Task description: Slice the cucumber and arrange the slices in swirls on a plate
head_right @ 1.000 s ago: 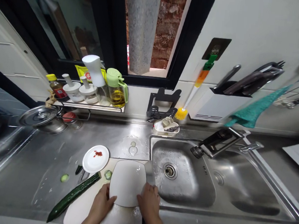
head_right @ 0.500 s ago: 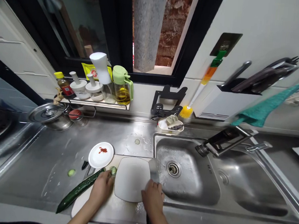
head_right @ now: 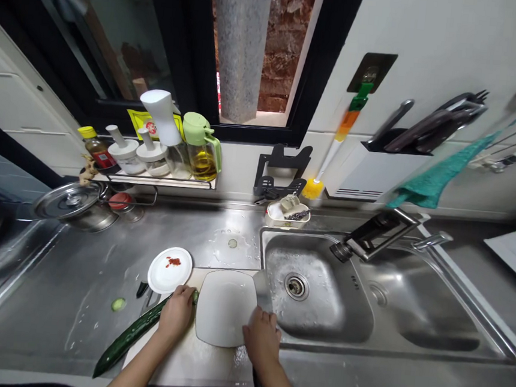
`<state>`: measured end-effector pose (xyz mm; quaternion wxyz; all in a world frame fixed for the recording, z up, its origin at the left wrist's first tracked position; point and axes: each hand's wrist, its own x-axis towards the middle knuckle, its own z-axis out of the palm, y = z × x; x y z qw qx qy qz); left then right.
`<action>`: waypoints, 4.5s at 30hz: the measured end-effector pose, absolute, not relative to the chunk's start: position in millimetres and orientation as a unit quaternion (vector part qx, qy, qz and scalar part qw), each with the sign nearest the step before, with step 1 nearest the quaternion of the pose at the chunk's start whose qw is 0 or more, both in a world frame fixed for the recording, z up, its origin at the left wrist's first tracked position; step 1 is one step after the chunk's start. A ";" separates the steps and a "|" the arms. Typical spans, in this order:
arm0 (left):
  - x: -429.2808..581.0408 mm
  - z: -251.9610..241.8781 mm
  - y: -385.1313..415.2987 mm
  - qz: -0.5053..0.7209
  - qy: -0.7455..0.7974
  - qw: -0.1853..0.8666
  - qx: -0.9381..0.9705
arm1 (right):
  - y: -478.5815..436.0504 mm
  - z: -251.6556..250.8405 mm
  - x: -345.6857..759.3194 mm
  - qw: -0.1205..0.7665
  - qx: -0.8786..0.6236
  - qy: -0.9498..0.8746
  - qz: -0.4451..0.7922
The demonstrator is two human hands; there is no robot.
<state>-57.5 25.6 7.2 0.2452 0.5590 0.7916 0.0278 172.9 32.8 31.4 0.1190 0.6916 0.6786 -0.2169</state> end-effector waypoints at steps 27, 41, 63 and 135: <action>-52.8 32.2 40.5 0.255 0.621 0.526 0.522 | 58.4 34.9 125.3 -0.154 0.565 0.701 -0.408; -24.3 13.4 47.1 0.250 0.619 0.725 0.166 | 64.6 43.5 136.3 -0.165 0.551 0.672 -0.466; -11.5 -8.4 81.8 0.327 0.646 0.554 0.411 | 78.1 9.1 135.6 -0.144 0.662 0.466 -0.570; -9.4 -16.4 83.0 0.247 0.669 0.097 0.695 | 62.0 -31.2 152.1 -0.138 0.509 0.847 -0.069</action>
